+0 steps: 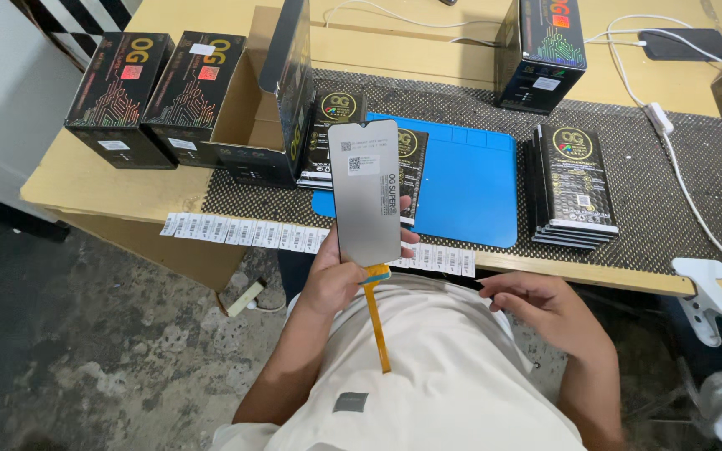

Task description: The person repeatedly picks up a smartphone screen assembly, turns it over to view both sides, and places it back on a stack. The person handles the screen by hand, peeling a protective film and inspecting the ribbon cable and back surface.

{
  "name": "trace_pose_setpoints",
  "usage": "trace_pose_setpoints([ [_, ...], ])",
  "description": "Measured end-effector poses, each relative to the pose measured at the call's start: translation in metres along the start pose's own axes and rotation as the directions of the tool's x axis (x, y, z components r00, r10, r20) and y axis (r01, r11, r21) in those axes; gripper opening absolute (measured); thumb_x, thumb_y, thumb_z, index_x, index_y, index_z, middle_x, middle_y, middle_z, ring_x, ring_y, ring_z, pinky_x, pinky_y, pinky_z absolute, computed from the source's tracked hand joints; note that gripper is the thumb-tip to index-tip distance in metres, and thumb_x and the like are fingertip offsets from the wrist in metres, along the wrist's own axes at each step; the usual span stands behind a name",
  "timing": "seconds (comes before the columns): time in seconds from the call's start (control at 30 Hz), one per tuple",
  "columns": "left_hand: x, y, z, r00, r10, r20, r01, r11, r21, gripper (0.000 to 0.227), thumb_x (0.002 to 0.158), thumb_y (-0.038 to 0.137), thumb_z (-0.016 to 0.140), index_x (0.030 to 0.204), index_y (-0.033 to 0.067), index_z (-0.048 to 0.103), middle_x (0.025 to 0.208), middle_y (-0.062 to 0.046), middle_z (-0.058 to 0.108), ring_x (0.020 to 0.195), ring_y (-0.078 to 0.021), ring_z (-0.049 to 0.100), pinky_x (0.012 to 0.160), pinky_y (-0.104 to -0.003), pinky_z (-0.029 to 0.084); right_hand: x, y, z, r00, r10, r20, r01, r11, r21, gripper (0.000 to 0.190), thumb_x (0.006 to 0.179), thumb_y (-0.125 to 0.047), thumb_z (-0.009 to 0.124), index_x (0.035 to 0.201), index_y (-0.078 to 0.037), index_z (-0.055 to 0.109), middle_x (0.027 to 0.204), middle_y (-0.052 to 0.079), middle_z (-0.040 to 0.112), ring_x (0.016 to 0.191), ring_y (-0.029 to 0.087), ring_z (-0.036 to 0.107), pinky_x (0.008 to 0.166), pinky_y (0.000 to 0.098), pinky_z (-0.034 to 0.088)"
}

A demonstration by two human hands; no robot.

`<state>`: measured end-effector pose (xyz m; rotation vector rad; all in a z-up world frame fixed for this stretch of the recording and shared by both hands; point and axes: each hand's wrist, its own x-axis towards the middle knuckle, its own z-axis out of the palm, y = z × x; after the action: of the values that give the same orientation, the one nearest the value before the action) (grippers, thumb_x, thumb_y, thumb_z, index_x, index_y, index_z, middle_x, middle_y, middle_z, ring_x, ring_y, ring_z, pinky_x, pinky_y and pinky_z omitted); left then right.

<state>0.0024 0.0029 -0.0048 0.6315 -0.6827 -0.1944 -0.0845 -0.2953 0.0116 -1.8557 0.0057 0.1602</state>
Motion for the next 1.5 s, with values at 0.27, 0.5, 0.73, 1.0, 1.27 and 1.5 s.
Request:
trace_pose_setpoints([
  [0.27,-0.002,0.002,0.004,1.0,0.024,0.008,-0.024,1.0,0.008,0.082,0.065,-0.007,0.047,0.146,0.0015,0.039,0.158,-0.033,0.039,0.125,-0.0496,0.059,0.103,-0.062,0.051,0.011,-0.017,0.012,1.0,-0.023,-0.016,0.023,1.0,0.017,0.029,0.087,0.009,0.064,0.11,0.004,0.081,0.072,0.024,0.08,0.057,0.024,0.067,0.047,0.0325,0.052],
  [0.5,-0.002,0.002,0.0,1.0,0.008,0.027,-0.008,1.0,-0.016,0.083,0.066,-0.006,0.049,0.147,0.0006,0.039,0.158,-0.035,0.038,0.125,-0.0501,0.059,0.104,-0.062,0.051,0.021,-0.003,0.023,0.99,-0.135,-0.036,0.138,0.988,0.076,0.041,0.088,0.01,0.06,0.128,0.002,0.07,0.097,0.029,0.08,0.05,0.023,0.069,0.04,0.0316,0.048],
  [0.73,-0.003,0.004,0.003,1.0,0.001,0.009,-0.001,1.0,-0.025,0.083,0.066,-0.005,0.051,0.148,0.0008,0.039,0.158,-0.035,0.038,0.126,-0.0488,0.059,0.105,-0.061,0.051,0.021,0.0,0.022,0.987,-0.152,-0.053,0.157,0.983,0.1,0.031,0.09,0.008,0.06,0.119,0.004,0.071,0.053,0.017,0.065,0.036,0.015,0.053,0.036,0.0245,0.039],
  [1.0,-0.003,0.009,0.016,0.999,0.054,0.003,-0.053,0.996,-0.069,0.08,0.069,-0.006,0.05,0.148,-0.0026,0.04,0.151,-0.034,0.049,0.124,-0.0497,0.06,0.106,-0.061,0.052,0.024,-0.003,0.022,0.956,-0.294,-0.004,0.294,0.955,0.039,0.024,0.085,0.004,0.067,0.107,0.003,0.077,0.054,0.02,0.069,0.04,0.02,0.06,0.039,0.0293,0.051],
  [1.27,-0.016,0.059,0.039,0.993,-0.117,0.037,0.115,0.993,0.041,0.083,0.093,0.031,0.072,0.16,0.0012,0.033,0.164,-0.026,0.04,0.126,-0.0352,0.064,0.109,-0.049,0.054,0.051,-0.049,0.059,0.886,-0.366,0.285,0.352,0.93,0.101,0.021,0.1,-0.008,0.058,0.115,0.001,0.069,0.098,0.01,0.073,0.078,0.018,0.07,0.066,0.0309,0.059],
  [1.5,-0.044,0.076,0.046,0.959,-0.217,-0.182,0.191,0.97,-0.149,0.097,0.077,0.001,0.061,0.167,-0.0017,0.026,0.135,-0.036,0.057,0.124,-0.0467,0.06,0.102,-0.044,0.053,0.137,-0.05,0.135,0.556,-0.37,0.744,-0.428,0.64,0.638,0.065,0.105,-0.038,0.044,0.05,-0.008,0.064,0.035,-0.002,0.039,0.037,0.013,0.045,0.044,0.0189,0.045],
])
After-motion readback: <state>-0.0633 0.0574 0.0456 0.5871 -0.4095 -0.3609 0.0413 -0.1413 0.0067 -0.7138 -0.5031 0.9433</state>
